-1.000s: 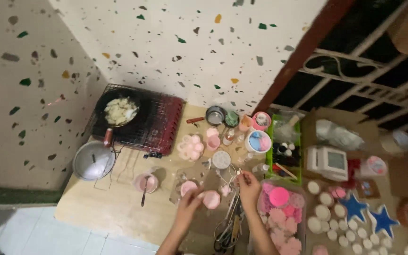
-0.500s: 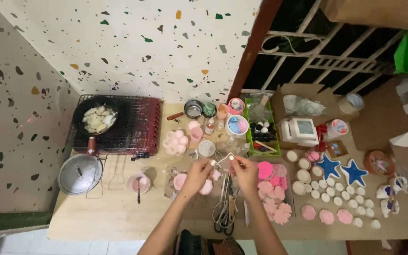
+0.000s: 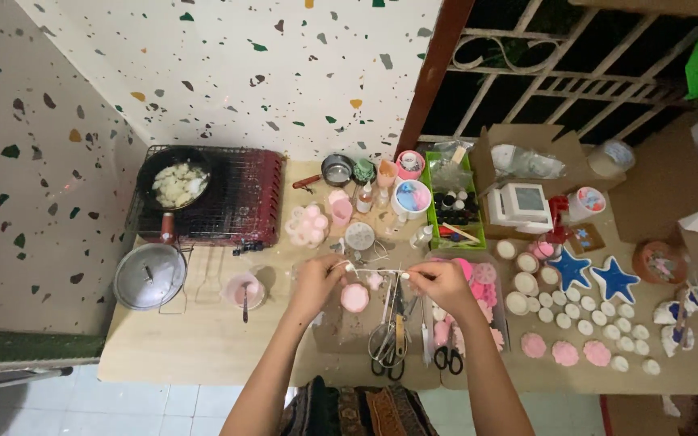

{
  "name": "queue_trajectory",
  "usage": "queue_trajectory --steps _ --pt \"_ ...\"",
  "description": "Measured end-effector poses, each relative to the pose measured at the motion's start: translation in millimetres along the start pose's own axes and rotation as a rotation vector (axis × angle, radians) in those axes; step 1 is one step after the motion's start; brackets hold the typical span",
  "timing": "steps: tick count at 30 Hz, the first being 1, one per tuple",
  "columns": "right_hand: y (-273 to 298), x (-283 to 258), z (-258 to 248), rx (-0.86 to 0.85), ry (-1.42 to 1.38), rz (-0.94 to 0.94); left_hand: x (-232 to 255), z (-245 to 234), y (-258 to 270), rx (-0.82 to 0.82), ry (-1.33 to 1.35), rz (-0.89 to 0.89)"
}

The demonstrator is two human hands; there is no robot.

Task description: Preparing and assembling components for scented flower-shaped candles.

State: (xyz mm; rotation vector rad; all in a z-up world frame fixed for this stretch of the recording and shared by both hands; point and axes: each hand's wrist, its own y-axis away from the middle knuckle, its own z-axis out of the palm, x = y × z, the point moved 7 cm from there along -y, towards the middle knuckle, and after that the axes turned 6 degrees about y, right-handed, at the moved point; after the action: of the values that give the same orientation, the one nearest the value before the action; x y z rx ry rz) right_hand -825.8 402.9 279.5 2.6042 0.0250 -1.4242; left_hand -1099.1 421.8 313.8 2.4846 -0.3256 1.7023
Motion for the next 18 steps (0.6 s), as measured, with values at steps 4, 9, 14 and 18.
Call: queue_trajectory --steps 4,9,14,18 --pt "-1 15 0 -0.050 -0.011 0.026 -11 -8 3 0.084 0.090 -0.085" --pt "-14 29 -5 -0.035 -0.141 -0.005 -93 -19 -5 0.361 -0.049 -0.027" --pt "-20 54 72 0.140 -0.616 0.295 -108 54 -4 0.195 0.948 -0.405" --pt "-2 17 113 -0.014 -0.616 0.333 -63 68 -4 0.084 1.303 -0.355"
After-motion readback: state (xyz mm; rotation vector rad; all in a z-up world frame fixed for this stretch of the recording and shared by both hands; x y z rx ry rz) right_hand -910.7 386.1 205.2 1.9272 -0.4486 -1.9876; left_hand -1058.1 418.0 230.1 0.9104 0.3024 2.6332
